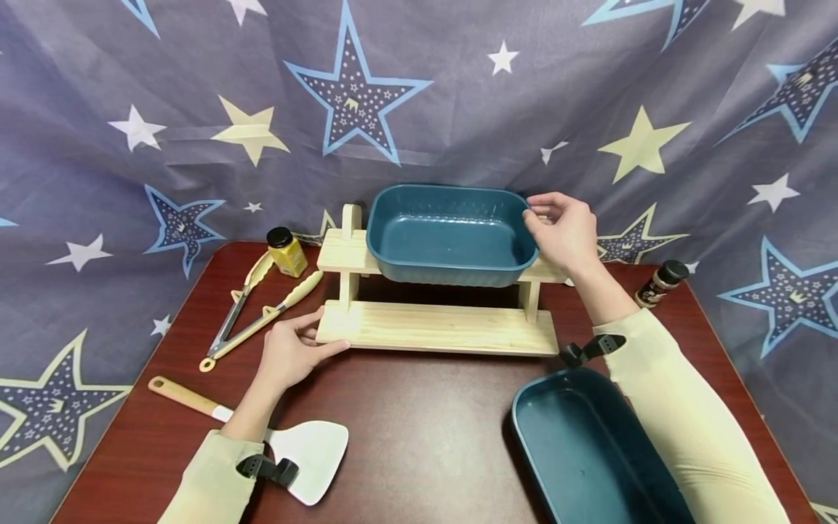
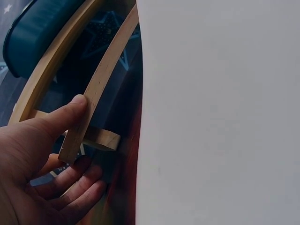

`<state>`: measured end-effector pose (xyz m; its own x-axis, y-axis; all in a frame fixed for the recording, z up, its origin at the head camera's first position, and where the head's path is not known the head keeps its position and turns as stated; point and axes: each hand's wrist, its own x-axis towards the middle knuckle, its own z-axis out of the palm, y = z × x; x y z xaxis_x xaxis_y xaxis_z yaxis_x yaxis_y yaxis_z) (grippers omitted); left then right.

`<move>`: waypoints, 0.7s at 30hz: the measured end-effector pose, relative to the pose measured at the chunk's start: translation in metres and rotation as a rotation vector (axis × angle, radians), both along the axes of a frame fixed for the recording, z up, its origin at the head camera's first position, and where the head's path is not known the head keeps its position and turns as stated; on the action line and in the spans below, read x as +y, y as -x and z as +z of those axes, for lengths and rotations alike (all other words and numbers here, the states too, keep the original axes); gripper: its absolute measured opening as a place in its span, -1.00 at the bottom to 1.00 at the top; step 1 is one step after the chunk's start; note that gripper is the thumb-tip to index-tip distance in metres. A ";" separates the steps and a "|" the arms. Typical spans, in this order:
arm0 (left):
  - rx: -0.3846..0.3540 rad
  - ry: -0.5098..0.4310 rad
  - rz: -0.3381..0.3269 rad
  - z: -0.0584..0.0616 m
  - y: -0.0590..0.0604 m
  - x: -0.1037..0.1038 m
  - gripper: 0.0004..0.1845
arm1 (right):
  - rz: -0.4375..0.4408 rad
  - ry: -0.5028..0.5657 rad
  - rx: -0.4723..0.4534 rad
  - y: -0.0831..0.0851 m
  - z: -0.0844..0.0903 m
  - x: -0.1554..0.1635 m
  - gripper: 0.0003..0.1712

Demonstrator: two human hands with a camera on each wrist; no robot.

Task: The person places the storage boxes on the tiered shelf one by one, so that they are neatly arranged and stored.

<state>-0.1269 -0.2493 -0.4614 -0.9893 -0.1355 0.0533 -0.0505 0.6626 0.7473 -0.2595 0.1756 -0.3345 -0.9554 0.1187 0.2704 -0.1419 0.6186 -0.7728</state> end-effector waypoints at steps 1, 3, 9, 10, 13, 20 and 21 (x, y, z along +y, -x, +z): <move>-0.003 0.000 0.001 0.000 0.000 0.000 -0.10 | 0.001 -0.001 -0.002 0.000 0.000 0.000 -0.72; -0.006 0.001 0.002 0.000 0.000 0.000 -0.11 | 0.002 -0.002 -0.003 0.000 -0.001 0.000 -0.71; -0.005 0.005 -0.004 0.000 -0.001 0.000 -0.11 | 0.000 0.001 0.003 0.001 -0.002 0.001 -0.72; -0.006 0.004 -0.004 0.001 -0.001 0.000 -0.11 | -0.002 0.002 0.004 0.001 -0.002 0.000 -0.72; -0.007 0.003 -0.004 0.001 -0.001 0.000 -0.11 | -0.008 0.005 0.003 0.001 -0.002 0.000 -0.71; -0.010 0.005 -0.003 0.001 0.000 0.000 -0.11 | -0.013 -0.008 -0.023 -0.007 0.012 0.004 -0.65; -0.010 0.006 -0.004 0.001 0.000 0.000 -0.11 | -0.009 -0.013 -0.026 -0.010 0.015 0.006 -0.65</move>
